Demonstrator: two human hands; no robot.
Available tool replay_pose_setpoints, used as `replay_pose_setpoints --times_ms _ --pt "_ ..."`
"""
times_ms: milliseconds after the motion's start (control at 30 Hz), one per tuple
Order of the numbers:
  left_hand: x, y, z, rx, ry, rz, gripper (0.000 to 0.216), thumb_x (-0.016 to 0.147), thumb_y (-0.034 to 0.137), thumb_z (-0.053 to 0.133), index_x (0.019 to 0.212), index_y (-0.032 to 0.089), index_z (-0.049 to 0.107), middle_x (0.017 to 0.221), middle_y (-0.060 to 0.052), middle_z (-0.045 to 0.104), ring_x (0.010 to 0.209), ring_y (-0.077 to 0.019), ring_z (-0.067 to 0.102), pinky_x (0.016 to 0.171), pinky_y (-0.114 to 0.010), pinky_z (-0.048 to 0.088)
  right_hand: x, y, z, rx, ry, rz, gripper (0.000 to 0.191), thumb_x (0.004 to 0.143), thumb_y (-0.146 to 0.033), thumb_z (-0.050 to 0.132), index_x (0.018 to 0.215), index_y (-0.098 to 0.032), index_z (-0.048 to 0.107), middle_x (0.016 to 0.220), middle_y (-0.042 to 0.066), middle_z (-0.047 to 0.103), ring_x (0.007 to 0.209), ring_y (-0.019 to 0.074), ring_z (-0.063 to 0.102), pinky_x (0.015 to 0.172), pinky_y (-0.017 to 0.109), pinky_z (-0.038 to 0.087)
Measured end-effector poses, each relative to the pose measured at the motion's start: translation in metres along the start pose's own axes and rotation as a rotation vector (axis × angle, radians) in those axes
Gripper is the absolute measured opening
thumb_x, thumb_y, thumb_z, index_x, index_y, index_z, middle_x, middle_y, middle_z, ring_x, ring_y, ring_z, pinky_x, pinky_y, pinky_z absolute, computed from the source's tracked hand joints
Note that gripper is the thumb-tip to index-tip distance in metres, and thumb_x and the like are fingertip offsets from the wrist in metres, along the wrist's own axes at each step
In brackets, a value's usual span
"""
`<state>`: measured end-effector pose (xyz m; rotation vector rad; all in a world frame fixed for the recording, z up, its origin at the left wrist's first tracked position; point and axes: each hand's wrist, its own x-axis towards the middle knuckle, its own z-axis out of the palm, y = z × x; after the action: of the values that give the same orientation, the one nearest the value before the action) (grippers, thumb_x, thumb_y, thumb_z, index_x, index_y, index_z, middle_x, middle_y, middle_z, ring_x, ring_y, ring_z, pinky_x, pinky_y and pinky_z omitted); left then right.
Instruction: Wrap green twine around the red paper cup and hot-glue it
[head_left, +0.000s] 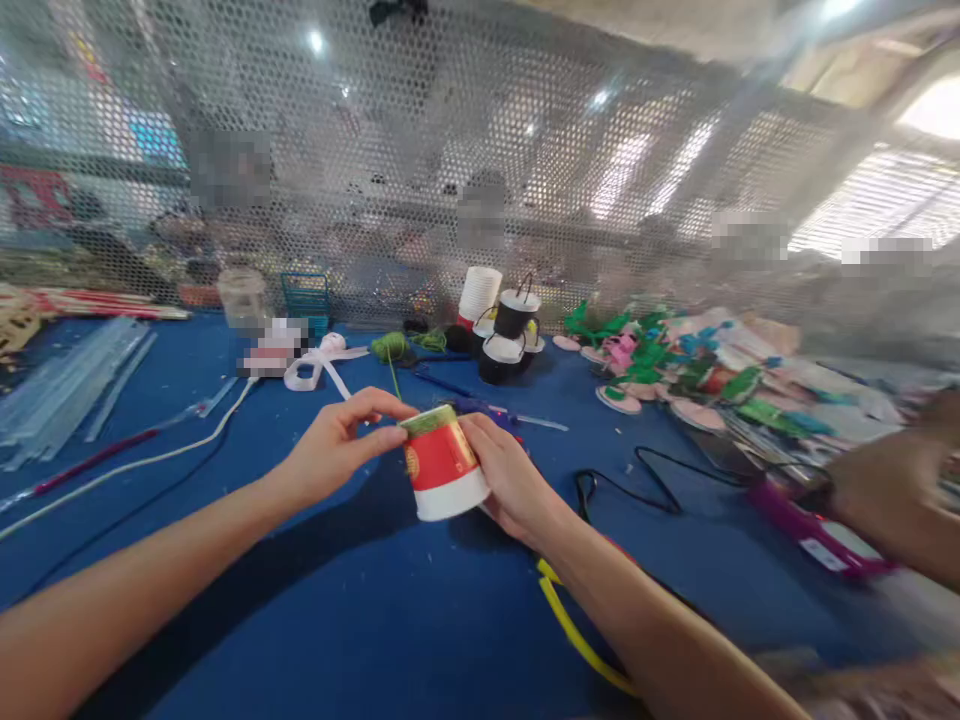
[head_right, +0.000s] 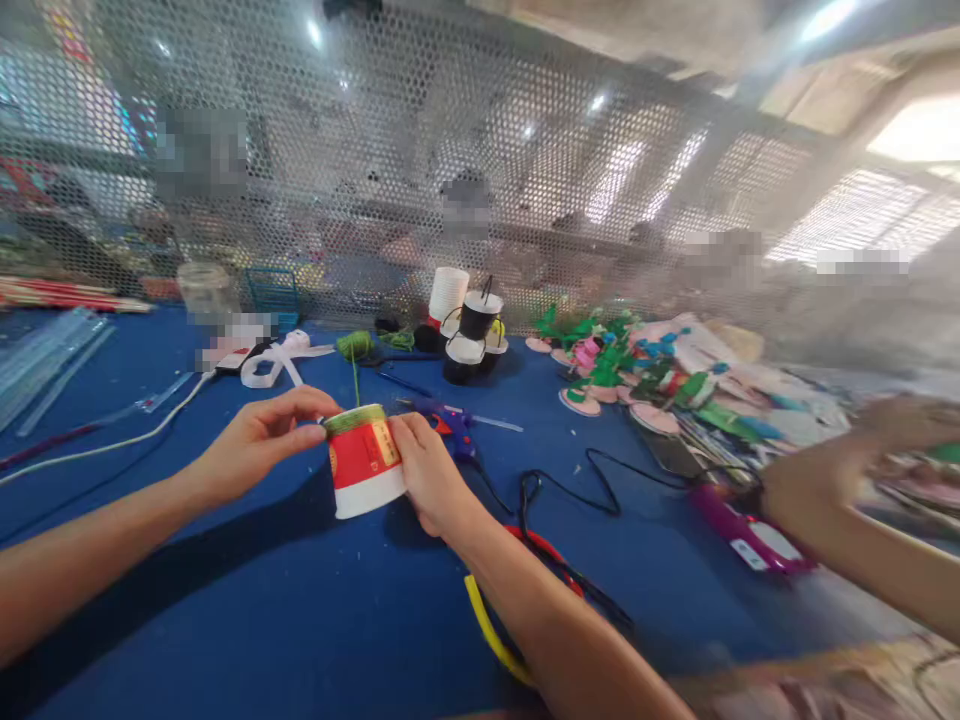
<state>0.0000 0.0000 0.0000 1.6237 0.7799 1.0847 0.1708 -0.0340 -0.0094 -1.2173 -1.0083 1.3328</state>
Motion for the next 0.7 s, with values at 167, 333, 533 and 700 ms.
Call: replay_pose_setpoints --times_ms 167,333,533,700 --pt "0.006 -0.008 0.002 -0.153 0.261 -0.060 0.011 0.064 0.025 0.066 0.070 0.017 0.062 0.067 0.001 0.061 0.066 -0.0117 0.053 0.065 -0.024 0.041 0.005 0.005 -0.003 -0.036 0.030 -0.025 0.015 0.076 -0.033 0.047 0.072 -0.019 0.048 0.059 -0.004 0.047 0.051 0.0096 0.041 0.047 0.023 0.031" --pt "0.004 -0.009 0.001 -0.119 0.227 -0.093 0.017 0.071 0.028 0.058 0.061 0.016 0.050 0.054 0.004 0.050 0.054 -0.0096 0.043 0.056 -0.024 0.034 0.008 0.011 -0.005 -0.060 0.036 -0.103 0.016 0.075 -0.036 0.048 0.071 -0.020 0.046 0.057 -0.005 0.045 0.051 0.0109 0.042 0.048 0.025 0.032" --pt "0.002 -0.011 -0.002 -0.033 0.155 -0.093 0.029 0.078 0.022 0.043 0.049 0.017 0.037 0.048 0.004 0.037 0.049 -0.0094 0.034 0.050 -0.025 0.027 0.008 0.012 -0.005 -0.157 0.051 -0.155 0.020 0.077 -0.039 0.046 0.072 -0.021 0.043 0.057 -0.005 0.045 0.049 0.0108 0.041 0.046 0.024 0.032" --pt "0.006 -0.012 -0.002 -0.049 0.134 -0.178 0.018 0.073 0.029 0.052 0.062 0.015 0.055 0.049 0.004 0.046 0.050 -0.0094 0.040 0.052 -0.024 0.030 0.010 0.014 -0.007 -0.243 0.071 -0.186 0.021 0.078 -0.040 0.044 0.071 -0.021 0.042 0.056 -0.005 0.044 0.048 0.0109 0.041 0.044 0.024 0.032"
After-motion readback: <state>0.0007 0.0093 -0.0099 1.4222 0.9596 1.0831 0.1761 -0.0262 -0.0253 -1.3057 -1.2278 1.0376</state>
